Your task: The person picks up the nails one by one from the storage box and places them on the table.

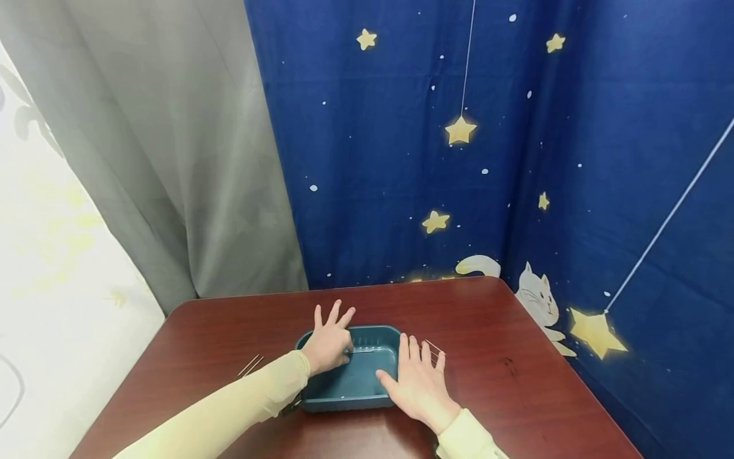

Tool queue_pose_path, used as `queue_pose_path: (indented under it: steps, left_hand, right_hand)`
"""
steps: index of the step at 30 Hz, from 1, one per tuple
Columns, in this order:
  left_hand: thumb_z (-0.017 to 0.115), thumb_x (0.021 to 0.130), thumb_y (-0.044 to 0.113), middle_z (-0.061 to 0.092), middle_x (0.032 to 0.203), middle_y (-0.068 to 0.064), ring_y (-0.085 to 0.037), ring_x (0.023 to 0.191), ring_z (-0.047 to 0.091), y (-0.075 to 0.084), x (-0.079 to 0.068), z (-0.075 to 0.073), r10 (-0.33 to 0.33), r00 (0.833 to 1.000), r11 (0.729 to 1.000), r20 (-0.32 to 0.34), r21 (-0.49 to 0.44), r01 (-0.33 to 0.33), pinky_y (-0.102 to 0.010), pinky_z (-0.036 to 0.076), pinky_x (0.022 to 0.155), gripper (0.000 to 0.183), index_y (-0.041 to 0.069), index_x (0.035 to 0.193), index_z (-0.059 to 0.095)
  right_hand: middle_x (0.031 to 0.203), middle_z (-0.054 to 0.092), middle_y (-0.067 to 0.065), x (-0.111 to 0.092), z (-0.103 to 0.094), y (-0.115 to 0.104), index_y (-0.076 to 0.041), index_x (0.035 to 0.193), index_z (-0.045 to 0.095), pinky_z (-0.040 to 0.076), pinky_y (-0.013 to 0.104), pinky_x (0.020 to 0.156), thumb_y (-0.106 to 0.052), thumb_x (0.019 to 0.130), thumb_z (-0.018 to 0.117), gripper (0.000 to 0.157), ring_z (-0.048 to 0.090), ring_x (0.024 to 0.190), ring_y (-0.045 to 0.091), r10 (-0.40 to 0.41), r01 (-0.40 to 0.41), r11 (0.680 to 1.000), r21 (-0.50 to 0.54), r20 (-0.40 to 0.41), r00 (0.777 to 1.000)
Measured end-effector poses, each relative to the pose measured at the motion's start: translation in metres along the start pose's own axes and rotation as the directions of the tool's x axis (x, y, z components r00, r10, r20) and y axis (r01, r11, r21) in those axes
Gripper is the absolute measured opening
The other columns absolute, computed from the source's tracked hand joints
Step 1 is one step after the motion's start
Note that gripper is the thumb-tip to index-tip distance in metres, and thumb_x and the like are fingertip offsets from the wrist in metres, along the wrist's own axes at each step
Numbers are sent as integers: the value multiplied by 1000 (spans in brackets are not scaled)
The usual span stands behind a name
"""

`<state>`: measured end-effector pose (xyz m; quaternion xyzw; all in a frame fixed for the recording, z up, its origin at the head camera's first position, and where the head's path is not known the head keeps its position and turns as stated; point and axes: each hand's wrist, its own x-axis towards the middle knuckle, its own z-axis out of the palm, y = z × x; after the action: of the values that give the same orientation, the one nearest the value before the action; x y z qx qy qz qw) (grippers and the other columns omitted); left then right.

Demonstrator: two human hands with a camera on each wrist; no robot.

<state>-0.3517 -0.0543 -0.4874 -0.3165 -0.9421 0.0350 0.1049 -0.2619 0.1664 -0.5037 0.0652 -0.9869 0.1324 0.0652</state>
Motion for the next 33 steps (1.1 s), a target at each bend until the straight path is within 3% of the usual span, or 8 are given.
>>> queue_pose_path:
  steps: [7,13,21,33]
  left_hand:
    - [86,78,26,42,155,-16,-49,146,21,6,-4,14,-8,998,1000,-58,-6,7,-80,17,104,5,25,79,82]
    - [83,81,19,43,154,-14,-46,147,21,12,-1,21,5,995,1000,-96,22,-2,-79,18,105,14,25,70,77]
    - [86,79,20,39,157,-14,-44,149,19,15,2,16,46,998,998,-34,36,-45,-75,24,106,12,20,71,76]
    - [88,75,23,23,164,-16,-47,150,7,13,0,15,56,998,998,7,1,-56,-77,16,106,19,25,65,72]
  right_hand:
    - [156,38,18,0,2,1,-4,158,30,17,75,107,-67,93,55,94,31,142,46,2,-2,1000,-2,19,1000]
    - [155,39,19,-1,2,2,-4,157,31,15,75,107,-67,93,55,93,31,142,47,-3,3,1000,15,13,1000]
    - [156,38,18,0,1,1,-5,158,30,16,75,107,-68,93,53,94,31,142,46,1,-1,1000,12,9,1000]
    - [155,38,20,-3,-2,-1,-3,157,31,16,75,106,-65,94,56,92,32,141,47,-3,3,1000,24,11,1000]
